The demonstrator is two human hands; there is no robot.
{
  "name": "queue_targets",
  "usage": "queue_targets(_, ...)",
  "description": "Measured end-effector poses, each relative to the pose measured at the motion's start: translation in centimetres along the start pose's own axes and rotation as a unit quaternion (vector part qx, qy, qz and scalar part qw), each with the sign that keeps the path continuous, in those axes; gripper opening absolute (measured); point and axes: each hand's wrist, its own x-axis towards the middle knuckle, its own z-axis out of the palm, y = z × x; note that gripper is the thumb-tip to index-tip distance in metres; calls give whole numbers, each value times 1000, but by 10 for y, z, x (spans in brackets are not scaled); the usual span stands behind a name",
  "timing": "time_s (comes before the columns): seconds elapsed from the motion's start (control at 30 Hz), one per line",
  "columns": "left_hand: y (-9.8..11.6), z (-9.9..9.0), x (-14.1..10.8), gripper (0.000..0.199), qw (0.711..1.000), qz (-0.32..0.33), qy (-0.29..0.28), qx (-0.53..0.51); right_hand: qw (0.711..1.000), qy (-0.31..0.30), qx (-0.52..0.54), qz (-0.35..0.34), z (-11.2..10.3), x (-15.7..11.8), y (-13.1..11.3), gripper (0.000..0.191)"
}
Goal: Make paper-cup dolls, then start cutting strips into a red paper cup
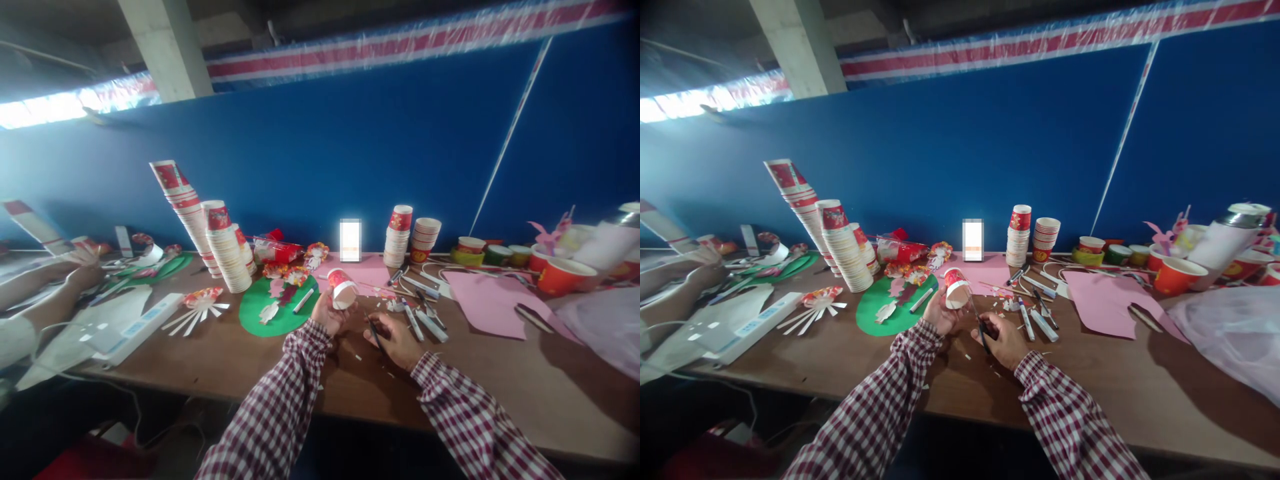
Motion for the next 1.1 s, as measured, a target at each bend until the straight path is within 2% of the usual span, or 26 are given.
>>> queue_targets(0.13,-1,0,2,52,1000,-29,5,6,1000,-7,19,15,-1,0,-1,35)
queue_targets(0.3,-3,0,4,44,1000,19,12,-16,999,-4,44,21,-1,0,-1,36)
queue_targets(0.53,-3,-1,4,41,1000,11,-11,-1,999,0,49,22,-1,0,-2,35)
queue_targets(0.77,-4,1,2,36,999,39,-11,-10,999,1,41,10,-1,1,1,34)
queue_targets(0.93,-4,2,1,35,999,36,-39,-12,1000,-2,21,1,-1,1,4,34)
queue_targets(1.1,-4,0,4,32,999,40,-2,5,1000,-4,-1,-1,-1,1,2,33)
